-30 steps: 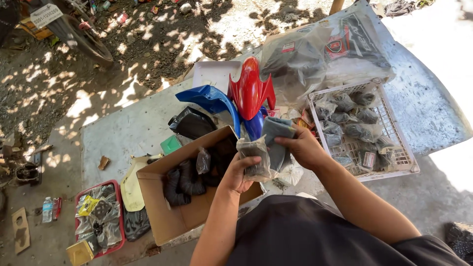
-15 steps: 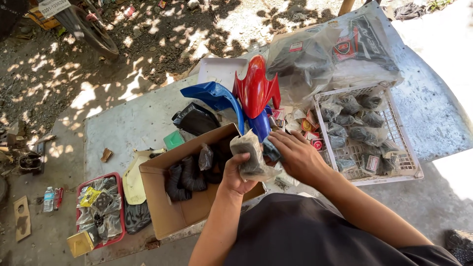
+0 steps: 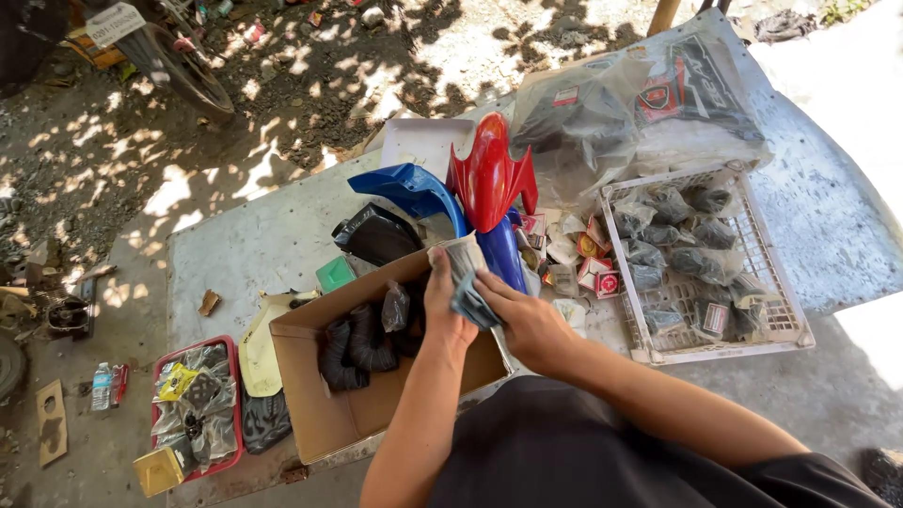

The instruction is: The person sorts small, wrapped items from a cardboard box into a white plastic basket. They pick up items one by one, briefly inspect them, and place them into the basket. The workspace includes motorcycle parts and other boxes.

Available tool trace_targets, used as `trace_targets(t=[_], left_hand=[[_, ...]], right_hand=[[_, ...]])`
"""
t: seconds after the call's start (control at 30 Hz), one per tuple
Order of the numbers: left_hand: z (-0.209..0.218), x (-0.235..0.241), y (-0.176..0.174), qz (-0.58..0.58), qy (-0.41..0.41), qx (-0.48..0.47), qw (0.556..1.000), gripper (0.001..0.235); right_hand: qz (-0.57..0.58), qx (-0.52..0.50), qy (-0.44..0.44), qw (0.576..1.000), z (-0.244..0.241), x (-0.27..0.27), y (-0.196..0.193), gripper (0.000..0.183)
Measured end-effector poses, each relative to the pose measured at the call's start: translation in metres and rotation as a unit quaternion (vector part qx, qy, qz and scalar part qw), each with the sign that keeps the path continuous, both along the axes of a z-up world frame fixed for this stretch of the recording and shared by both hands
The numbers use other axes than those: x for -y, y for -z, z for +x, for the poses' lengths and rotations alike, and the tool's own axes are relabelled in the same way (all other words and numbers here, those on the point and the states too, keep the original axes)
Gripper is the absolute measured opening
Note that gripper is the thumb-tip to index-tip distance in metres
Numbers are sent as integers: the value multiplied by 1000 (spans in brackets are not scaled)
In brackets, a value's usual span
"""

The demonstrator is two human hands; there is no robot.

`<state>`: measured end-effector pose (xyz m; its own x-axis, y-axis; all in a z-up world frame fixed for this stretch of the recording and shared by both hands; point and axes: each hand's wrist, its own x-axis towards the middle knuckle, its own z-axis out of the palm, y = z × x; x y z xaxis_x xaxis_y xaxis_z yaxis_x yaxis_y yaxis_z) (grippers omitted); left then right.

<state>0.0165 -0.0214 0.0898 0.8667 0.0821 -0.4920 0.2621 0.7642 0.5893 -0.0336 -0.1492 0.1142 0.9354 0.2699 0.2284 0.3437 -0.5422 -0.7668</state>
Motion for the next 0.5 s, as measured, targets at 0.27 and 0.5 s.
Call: trace_targets(t=[0.27, 0.5], left_hand=[[4, -2, 1, -52, 26, -41, 997, 52], [27, -27, 61, -231, 6, -100, 968, 57]], right_hand=[[11, 126, 75, 989, 47, 9, -10, 45], [-32, 265, -42, 963, 27, 34, 52, 37]])
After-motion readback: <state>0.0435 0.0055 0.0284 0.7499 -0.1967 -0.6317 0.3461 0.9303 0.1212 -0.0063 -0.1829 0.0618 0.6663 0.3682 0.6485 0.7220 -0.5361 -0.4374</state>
